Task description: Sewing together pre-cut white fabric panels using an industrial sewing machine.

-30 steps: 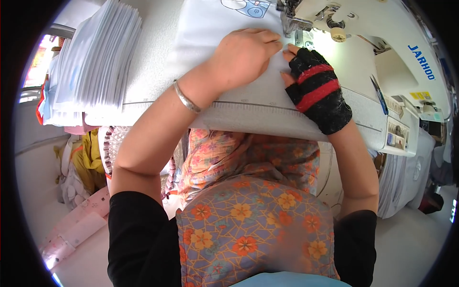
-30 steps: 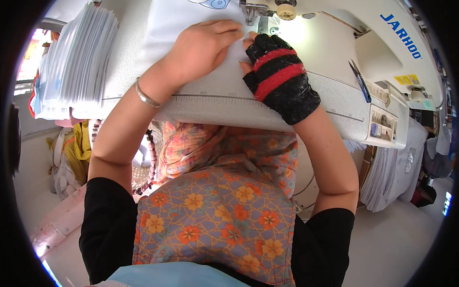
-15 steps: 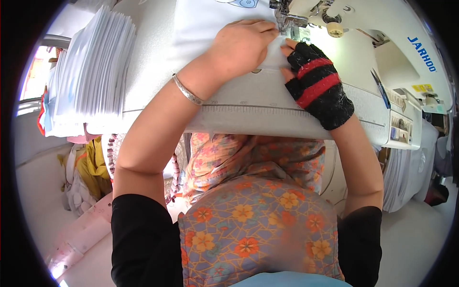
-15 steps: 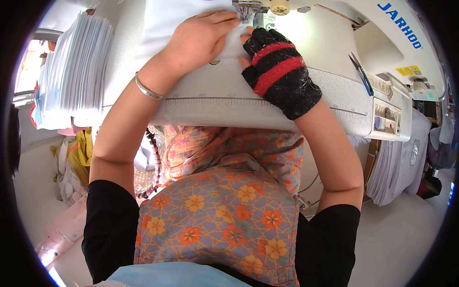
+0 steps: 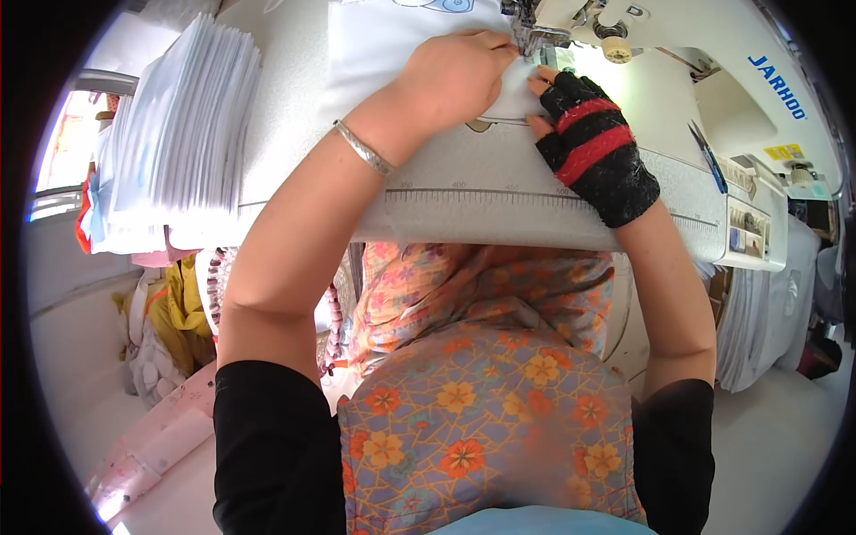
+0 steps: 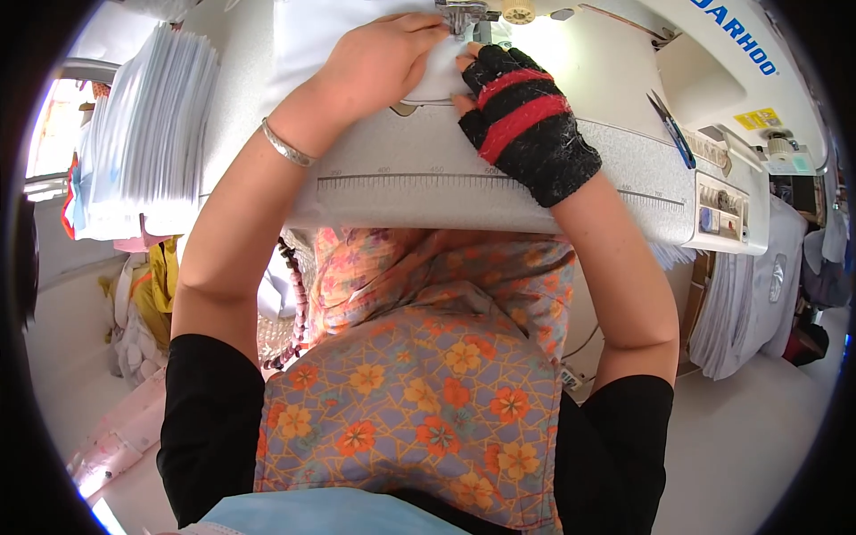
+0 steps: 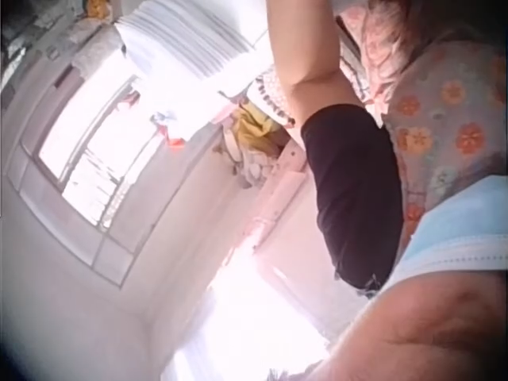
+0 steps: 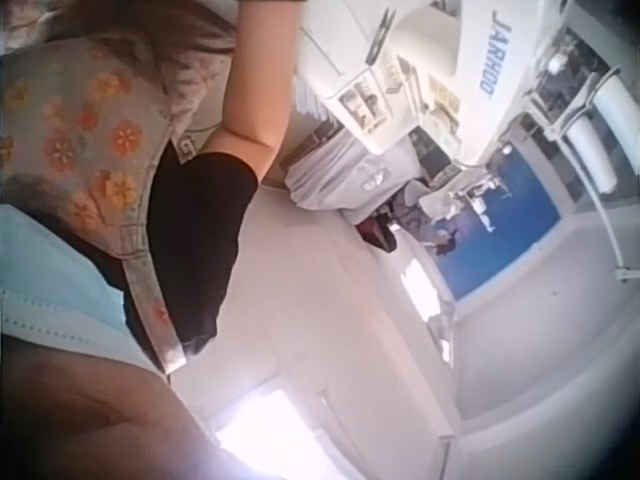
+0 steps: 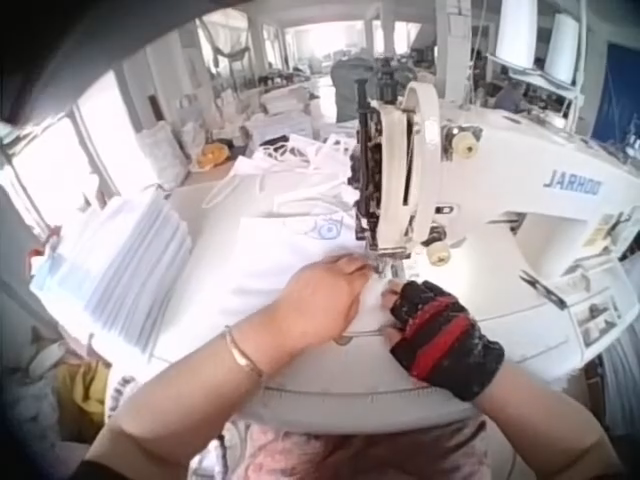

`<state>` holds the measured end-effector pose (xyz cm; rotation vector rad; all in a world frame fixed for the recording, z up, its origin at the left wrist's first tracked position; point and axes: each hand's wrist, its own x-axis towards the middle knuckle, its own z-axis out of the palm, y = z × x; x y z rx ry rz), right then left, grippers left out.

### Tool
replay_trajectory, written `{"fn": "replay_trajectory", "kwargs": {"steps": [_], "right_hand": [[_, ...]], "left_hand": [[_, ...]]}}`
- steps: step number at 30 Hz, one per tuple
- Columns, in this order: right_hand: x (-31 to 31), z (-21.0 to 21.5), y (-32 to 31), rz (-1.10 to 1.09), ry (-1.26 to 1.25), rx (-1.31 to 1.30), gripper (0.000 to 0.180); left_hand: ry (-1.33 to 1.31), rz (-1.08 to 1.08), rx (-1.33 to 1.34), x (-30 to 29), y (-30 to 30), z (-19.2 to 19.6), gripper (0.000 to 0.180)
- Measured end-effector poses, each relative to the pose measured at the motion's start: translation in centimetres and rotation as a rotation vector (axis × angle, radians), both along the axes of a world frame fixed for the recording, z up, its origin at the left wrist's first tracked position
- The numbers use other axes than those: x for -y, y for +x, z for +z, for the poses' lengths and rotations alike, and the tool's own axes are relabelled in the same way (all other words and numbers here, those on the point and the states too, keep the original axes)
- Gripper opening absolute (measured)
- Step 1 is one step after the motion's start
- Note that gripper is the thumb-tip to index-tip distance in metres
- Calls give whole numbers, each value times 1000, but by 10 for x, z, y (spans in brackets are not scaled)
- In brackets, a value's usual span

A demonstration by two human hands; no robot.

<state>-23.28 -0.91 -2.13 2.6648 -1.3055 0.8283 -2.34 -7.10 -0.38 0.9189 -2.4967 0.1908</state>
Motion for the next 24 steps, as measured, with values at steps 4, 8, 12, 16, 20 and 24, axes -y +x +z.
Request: {"fn": "replay_trajectory", "kwargs": {"steps": [4,8,12,16,20,24], "right_hand": [[-1,7,-1,41,-37,39,37],[-1,7,-2,122,-42,38,30],[1,6,-3,8,63,29,26],[-2,7,-5,1,-23,106,22],[0,-1,-7,34,-30,119,23],[1,0,-7,15,-23,46,25]], "left_hand": [[185,23,152,-5,2,21,30],[319,24,474,-7,6,49,32],[112,-290,171,-6,39,4,38],[100,-48,149,-55,21,-6,49],[88,105,138,-75,-5,-2,51],[129,137,128,-76,-8,1,51]]}}
